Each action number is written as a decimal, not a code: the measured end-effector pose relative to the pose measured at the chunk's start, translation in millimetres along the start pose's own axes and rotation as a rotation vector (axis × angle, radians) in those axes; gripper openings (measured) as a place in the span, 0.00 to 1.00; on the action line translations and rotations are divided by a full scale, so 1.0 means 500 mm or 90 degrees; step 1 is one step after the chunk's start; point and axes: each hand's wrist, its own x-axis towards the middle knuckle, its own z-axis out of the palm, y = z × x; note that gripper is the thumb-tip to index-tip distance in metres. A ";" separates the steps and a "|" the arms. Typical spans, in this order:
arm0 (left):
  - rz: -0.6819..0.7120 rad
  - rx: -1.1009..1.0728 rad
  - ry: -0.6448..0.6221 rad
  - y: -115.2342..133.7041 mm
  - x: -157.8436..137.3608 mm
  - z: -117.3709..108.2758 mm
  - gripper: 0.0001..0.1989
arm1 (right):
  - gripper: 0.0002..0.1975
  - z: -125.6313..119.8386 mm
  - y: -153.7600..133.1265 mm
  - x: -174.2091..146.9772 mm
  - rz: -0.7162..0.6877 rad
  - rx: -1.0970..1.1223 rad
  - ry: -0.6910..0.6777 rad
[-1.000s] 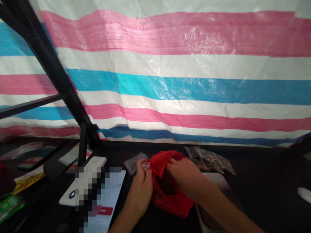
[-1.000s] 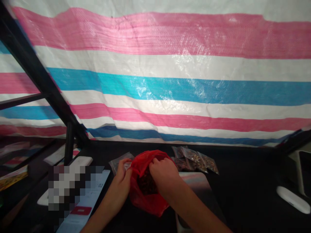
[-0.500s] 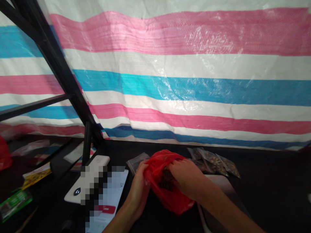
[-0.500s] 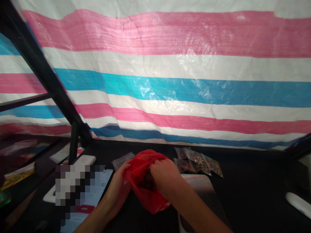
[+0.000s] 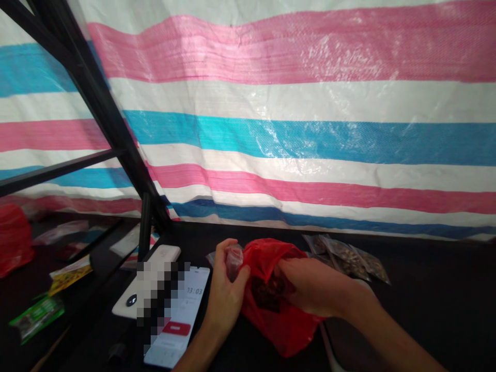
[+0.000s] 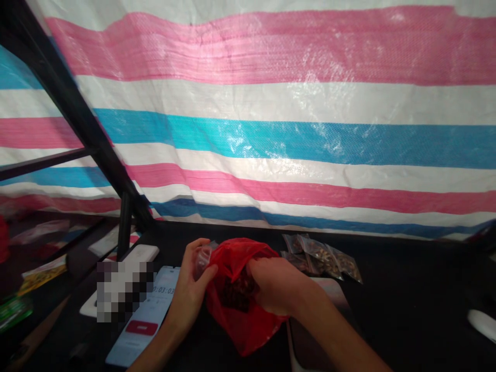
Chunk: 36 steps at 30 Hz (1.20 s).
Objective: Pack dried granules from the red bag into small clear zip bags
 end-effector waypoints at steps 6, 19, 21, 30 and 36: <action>0.246 0.061 0.097 0.010 -0.009 -0.022 0.25 | 0.14 0.003 0.035 -0.012 0.019 0.052 0.026; 0.186 0.151 -0.137 -0.026 -0.017 0.007 0.16 | 0.04 -0.061 -0.001 -0.056 -0.121 0.236 0.146; 0.197 0.160 -0.143 -0.028 -0.013 0.005 0.17 | 0.03 -0.054 -0.017 -0.049 -0.125 0.178 0.183; 0.160 0.053 -0.139 -0.035 -0.012 0.012 0.24 | 0.19 -0.033 -0.036 -0.023 -0.223 0.081 0.251; 0.133 0.035 -0.129 -0.024 -0.013 0.014 0.24 | 0.17 -0.036 -0.042 -0.020 -0.269 0.121 0.269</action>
